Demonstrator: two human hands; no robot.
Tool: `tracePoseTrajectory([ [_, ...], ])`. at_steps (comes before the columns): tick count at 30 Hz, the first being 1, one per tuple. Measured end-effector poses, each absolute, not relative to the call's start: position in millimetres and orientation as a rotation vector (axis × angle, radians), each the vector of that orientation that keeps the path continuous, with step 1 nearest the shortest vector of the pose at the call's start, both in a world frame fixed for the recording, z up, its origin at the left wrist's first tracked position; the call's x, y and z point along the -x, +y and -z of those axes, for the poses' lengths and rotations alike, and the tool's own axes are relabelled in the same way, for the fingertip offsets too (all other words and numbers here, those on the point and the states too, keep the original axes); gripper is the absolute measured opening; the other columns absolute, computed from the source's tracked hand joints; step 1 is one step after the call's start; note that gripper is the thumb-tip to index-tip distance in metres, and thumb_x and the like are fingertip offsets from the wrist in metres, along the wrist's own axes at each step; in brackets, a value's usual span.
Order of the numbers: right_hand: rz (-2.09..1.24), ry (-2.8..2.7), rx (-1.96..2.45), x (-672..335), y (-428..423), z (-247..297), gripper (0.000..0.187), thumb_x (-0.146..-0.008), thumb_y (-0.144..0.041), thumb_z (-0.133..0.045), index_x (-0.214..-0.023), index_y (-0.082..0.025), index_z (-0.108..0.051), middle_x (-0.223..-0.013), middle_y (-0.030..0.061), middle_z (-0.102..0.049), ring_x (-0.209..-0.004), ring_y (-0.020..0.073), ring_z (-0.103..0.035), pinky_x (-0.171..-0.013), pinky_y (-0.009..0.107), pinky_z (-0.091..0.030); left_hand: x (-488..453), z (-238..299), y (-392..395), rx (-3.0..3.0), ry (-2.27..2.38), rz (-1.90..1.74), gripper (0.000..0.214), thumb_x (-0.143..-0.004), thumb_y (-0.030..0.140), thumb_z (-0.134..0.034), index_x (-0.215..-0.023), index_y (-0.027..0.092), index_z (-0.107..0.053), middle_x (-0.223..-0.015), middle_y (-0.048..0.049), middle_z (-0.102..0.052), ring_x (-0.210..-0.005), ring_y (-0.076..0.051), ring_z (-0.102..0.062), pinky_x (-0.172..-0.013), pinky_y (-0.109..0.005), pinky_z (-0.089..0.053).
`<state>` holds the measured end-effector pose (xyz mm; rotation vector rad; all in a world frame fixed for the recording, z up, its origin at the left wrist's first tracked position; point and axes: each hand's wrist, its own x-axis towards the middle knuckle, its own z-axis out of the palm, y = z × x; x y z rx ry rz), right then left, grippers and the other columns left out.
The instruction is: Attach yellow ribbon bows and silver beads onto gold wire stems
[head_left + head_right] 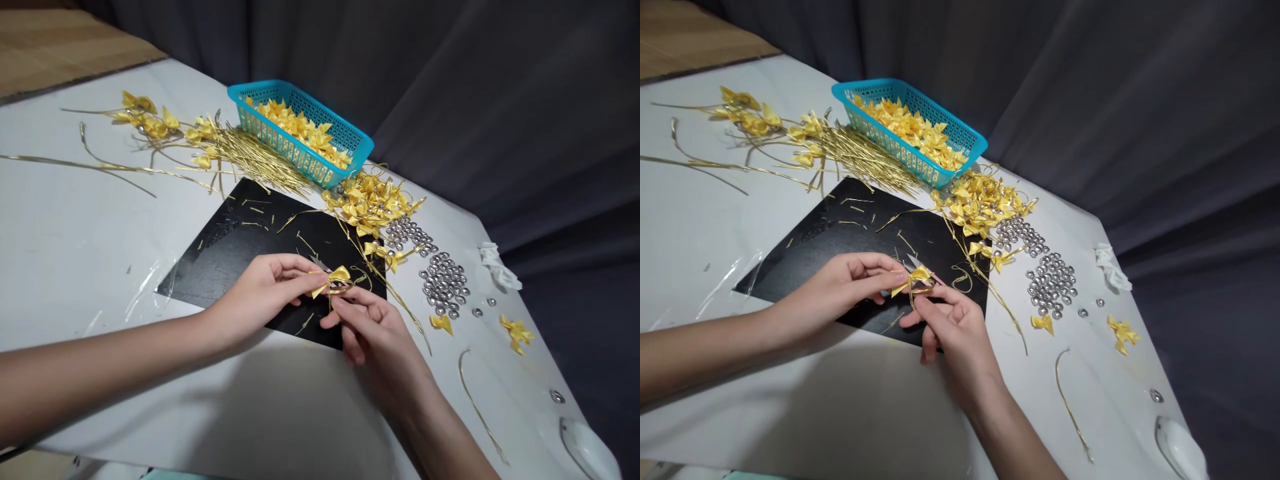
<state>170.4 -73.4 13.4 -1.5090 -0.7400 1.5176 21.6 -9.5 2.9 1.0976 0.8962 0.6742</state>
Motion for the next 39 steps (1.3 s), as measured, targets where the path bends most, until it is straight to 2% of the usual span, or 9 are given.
tracePoseTrajectory([
  [2, -1.475, -0.768, 1.573, -171.8, -73.1, -10.8, 0.032, -0.066, -0.034, -0.075, -0.085, -0.012, -0.063, -0.053, -0.0019, -0.061, -0.031, 0.0015, -0.035, -0.033, 0.015, -0.030, -21.6, -1.7, -9.3, -1.115, 0.899, -0.682, 0.013, -0.075, 0.029, -0.066, -0.076, 0.016, -0.069, -0.077, -0.0016, -0.070, -0.069, -0.013, -0.059, -0.060, -0.022, -0.042],
  [6, -1.322, -0.799, 1.631, -172.4, -73.3, -8.1, 0.029, -0.062, -0.036, -0.077, -0.075, -0.015, -0.061, -0.037, -0.0107, -0.038, -0.031, 0.0026, -0.028, -0.031, 0.015, -0.023, -21.5, -1.5, -9.3, -1.143, 0.890, -0.676, 0.013, -0.075, 0.028, -0.065, -0.077, 0.016, -0.068, -0.075, -0.0007, -0.068, -0.068, -0.011, -0.057, -0.058, -0.020, -0.041],
  [13, -0.907, -1.193, 1.776, -167.5, -77.9, -12.7, 0.017, -0.080, -0.033, -0.059, -0.077, -0.017, -0.055, -0.042, -0.0088, -0.035, -0.037, 0.0051, -0.030, -0.036, 0.017, -0.024, -22.8, -0.4, -10.4, -1.171, 0.938, -0.672, 0.015, -0.076, 0.028, -0.065, -0.077, 0.013, -0.066, -0.071, -0.0004, -0.064, -0.068, -0.011, -0.055, -0.060, -0.020, -0.041],
  [16, -0.424, -1.550, 1.707, -169.6, -81.3, -11.3, 0.004, -0.084, -0.021, -0.055, -0.081, -0.019, -0.057, -0.053, -0.0047, -0.048, -0.041, 0.0064, -0.038, -0.041, 0.019, -0.033, -23.2, 0.7, -11.7, -1.231, 0.936, -0.645, 0.015, -0.078, 0.027, -0.062, -0.076, 0.013, -0.065, -0.073, -0.0013, -0.065, -0.069, -0.012, -0.057, -0.062, -0.021, -0.041],
  [20, -0.090, -1.999, 1.502, -177.6, -81.3, -11.7, 0.015, -0.086, -0.009, -0.050, -0.093, -0.020, -0.057, -0.084, 0.0025, -0.063, -0.068, 0.0103, -0.058, -0.060, 0.020, -0.046, -23.1, 1.8, -12.3, -1.306, 0.876, -0.562, 0.016, -0.078, 0.028, -0.061, -0.076, 0.013, -0.066, -0.074, -0.0017, -0.067, -0.068, -0.012, -0.057, -0.061, -0.021, -0.041],
  [23, -0.121, -2.095, 1.464, -181.4, -79.3, -12.7, 0.016, -0.087, -0.008, -0.048, -0.095, -0.019, -0.056, -0.086, 0.0026, -0.063, -0.078, 0.0112, -0.061, -0.065, 0.020, -0.048, -23.2, 2.8, -12.6, -1.357, 0.850, -0.503, 0.015, -0.077, 0.027, -0.060, -0.075, 0.013, -0.067, -0.070, -0.0018, -0.066, -0.065, -0.013, -0.056, -0.058, -0.022, -0.041],
  [31, -0.410, -2.031, 1.481, -179.4, -75.2, -11.3, 0.016, -0.088, -0.011, -0.045, -0.090, -0.017, -0.060, -0.084, 0.0044, -0.061, -0.075, 0.0118, -0.058, -0.066, 0.022, -0.046, -22.6, 7.9, -14.7, -1.514, 0.745, -0.425, 0.019, -0.079, 0.028, -0.056, -0.071, 0.013, -0.064, -0.064, 0.0005, -0.059, -0.059, -0.011, -0.050, -0.052, -0.020, -0.035],
  [35, -0.858, -1.634, 1.650, -177.3, -72.7, -16.0, 0.012, -0.085, -0.024, -0.052, -0.080, -0.017, -0.061, -0.066, -0.0005, -0.056, -0.049, 0.0073, -0.046, -0.044, 0.019, -0.036, -20.7, 7.0, -14.8, -1.629, 0.728, -0.372, 0.024, -0.082, 0.031, -0.052, -0.075, 0.013, -0.066, -0.065, -0.0008, -0.061, -0.058, -0.011, -0.048, -0.049, -0.020, -0.031],
  [39, -1.419, -1.103, 1.681, -179.1, -70.4, -19.5, 0.026, -0.076, -0.042, -0.063, -0.080, -0.017, -0.057, -0.047, -0.0090, -0.039, -0.033, 0.0027, -0.026, -0.032, 0.015, -0.022, -19.9, 5.5, -15.0, -1.666, 0.692, -0.359, 0.024, -0.083, 0.030, -0.052, -0.081, 0.014, -0.068, -0.068, -0.0011, -0.064, -0.059, -0.011, -0.049, -0.050, -0.019, -0.032],
])
